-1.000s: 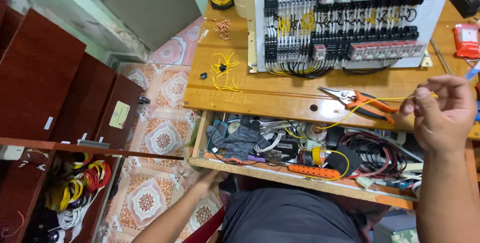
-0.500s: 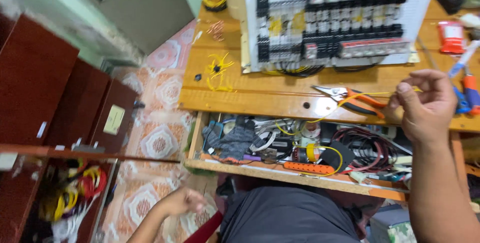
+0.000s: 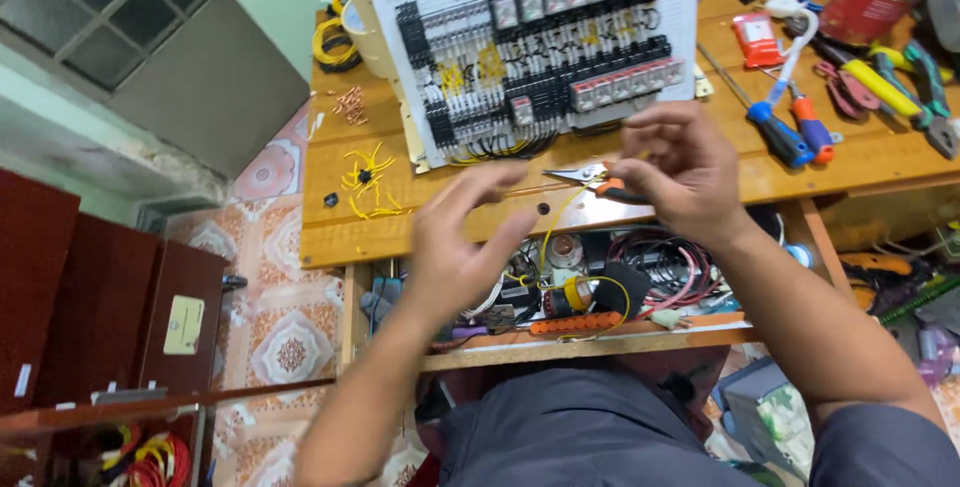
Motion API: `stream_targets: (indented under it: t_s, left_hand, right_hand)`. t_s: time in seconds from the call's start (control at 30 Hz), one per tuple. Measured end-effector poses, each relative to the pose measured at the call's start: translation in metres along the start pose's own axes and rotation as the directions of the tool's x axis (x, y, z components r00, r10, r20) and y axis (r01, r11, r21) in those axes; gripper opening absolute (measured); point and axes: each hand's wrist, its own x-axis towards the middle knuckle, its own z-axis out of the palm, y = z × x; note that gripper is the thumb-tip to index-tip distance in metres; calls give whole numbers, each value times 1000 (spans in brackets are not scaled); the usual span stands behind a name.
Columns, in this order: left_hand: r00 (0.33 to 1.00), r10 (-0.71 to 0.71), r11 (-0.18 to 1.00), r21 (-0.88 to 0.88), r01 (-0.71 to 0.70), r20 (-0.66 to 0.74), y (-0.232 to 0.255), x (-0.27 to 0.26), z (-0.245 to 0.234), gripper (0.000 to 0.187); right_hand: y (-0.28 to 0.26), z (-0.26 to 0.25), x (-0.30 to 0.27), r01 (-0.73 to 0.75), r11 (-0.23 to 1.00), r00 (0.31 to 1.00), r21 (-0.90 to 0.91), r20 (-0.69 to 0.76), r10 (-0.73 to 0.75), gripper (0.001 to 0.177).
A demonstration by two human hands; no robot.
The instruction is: Wiring an electrical control panel by stripping wires and connecting them to terminals.
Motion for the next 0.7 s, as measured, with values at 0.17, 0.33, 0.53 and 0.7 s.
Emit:
stream_targets:
  t_s: [0.17,0.33,0.53,0.7]
  left_hand:
    - [888,-297,700,-553,453,351,-57,17,73,37]
    - [890,-372,538,-721,438,263,-93,24,79,32]
    - [890,-440,446,-831,332,119,-147,19,82,27]
    - [918,-396,467,-853,233,34,-161,9,79,17]
  right_hand:
    - [-3,-1,24,112,993,992,-35,66,-109,45]
    - [9,-17,28,17,999,997,-33,78,-15,48]
    - [28,-29,6,158,419,816,-894,357,454,81]
    - [18,-27,4,186,545,755,-817,474,453,62]
